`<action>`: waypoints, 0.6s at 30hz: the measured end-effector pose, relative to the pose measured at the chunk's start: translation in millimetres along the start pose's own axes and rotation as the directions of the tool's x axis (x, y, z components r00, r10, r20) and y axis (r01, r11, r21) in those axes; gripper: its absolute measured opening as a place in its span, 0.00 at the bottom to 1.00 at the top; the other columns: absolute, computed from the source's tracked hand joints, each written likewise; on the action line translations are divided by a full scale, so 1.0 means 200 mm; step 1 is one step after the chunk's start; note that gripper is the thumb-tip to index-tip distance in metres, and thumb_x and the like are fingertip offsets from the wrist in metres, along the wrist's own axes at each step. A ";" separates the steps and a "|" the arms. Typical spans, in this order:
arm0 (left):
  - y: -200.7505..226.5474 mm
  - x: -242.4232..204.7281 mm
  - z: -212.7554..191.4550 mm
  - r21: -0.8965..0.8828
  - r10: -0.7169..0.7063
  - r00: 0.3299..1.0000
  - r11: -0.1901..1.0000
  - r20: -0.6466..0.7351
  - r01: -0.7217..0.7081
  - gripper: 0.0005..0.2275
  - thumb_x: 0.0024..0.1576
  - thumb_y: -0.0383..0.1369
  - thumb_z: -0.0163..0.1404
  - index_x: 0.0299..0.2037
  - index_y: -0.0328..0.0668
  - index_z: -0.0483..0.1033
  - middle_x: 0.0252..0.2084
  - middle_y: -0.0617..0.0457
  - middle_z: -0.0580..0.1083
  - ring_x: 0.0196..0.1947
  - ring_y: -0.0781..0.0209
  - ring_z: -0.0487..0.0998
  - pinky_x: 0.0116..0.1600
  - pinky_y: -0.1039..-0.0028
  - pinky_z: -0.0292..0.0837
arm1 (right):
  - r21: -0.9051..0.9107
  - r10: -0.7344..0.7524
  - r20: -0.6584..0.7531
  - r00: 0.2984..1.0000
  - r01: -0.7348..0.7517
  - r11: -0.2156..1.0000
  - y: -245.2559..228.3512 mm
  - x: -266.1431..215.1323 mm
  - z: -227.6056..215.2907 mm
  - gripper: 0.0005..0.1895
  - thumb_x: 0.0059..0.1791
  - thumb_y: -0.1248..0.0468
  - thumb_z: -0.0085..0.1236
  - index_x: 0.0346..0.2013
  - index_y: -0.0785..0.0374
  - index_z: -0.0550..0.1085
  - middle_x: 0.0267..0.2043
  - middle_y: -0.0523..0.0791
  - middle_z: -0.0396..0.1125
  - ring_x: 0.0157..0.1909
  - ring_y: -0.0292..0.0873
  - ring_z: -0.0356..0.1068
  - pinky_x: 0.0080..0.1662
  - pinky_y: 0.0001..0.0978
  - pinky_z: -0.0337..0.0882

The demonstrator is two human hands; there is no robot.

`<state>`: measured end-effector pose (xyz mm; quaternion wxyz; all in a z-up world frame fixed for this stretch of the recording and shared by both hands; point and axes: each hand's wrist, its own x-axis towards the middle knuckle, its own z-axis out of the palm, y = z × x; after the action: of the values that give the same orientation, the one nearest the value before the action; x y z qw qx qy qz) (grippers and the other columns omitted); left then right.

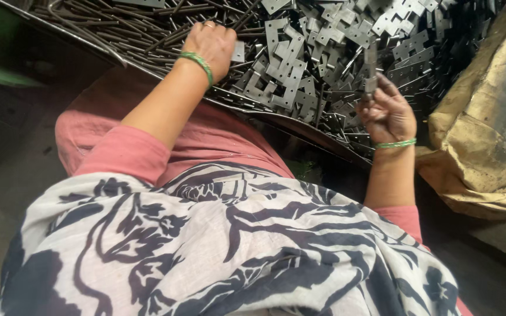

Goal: The person sits on the floor and repeatedly picks up metal rods and small metal brackets from a bin, inserts the rods into the brackets, and places the assembled units into a sack. The process is continuous and repetitive throughout the clip.

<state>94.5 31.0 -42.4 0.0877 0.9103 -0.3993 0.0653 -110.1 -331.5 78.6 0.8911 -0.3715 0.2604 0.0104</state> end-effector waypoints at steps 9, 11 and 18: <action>0.27 -0.11 -0.28 -0.473 -0.151 0.881 -0.876 0.448 0.091 0.15 0.62 0.34 0.49 0.55 0.34 0.72 0.48 0.46 0.79 0.49 0.53 0.81 0.56 0.64 0.79 | -0.549 -0.300 0.197 0.933 0.359 0.755 0.38 0.07 0.37 0.19 0.51 0.77 0.62 0.57 0.71 0.75 0.48 0.52 0.75 0.43 0.42 0.77 0.47 0.35 0.79; 0.40 -0.10 -0.26 -0.327 -0.074 0.910 -0.942 0.408 0.070 0.20 0.60 0.44 0.49 0.55 0.37 0.71 0.49 0.46 0.78 0.50 0.52 0.81 0.58 0.61 0.79 | -0.730 -0.385 0.385 0.839 0.532 0.429 0.45 0.03 0.49 0.16 0.52 0.75 0.64 0.56 0.68 0.77 0.46 0.51 0.75 0.41 0.41 0.76 0.45 0.34 0.78; 0.55 -0.08 -0.27 -0.476 -0.147 0.854 -0.870 0.500 0.129 0.33 0.59 0.60 0.47 0.61 0.37 0.62 0.46 0.47 0.73 0.51 0.52 0.76 0.56 0.58 0.75 | -0.607 -0.286 0.795 0.535 0.704 -0.369 0.56 -0.13 0.70 0.17 0.47 0.70 0.69 0.51 0.67 0.77 0.44 0.52 0.72 0.40 0.51 0.75 0.42 0.39 0.77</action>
<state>0.3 -19.6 18.8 0.8869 0.2583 0.0842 -0.3735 -92.4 -152.9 100.2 0.2701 -0.9327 -0.1714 -0.1665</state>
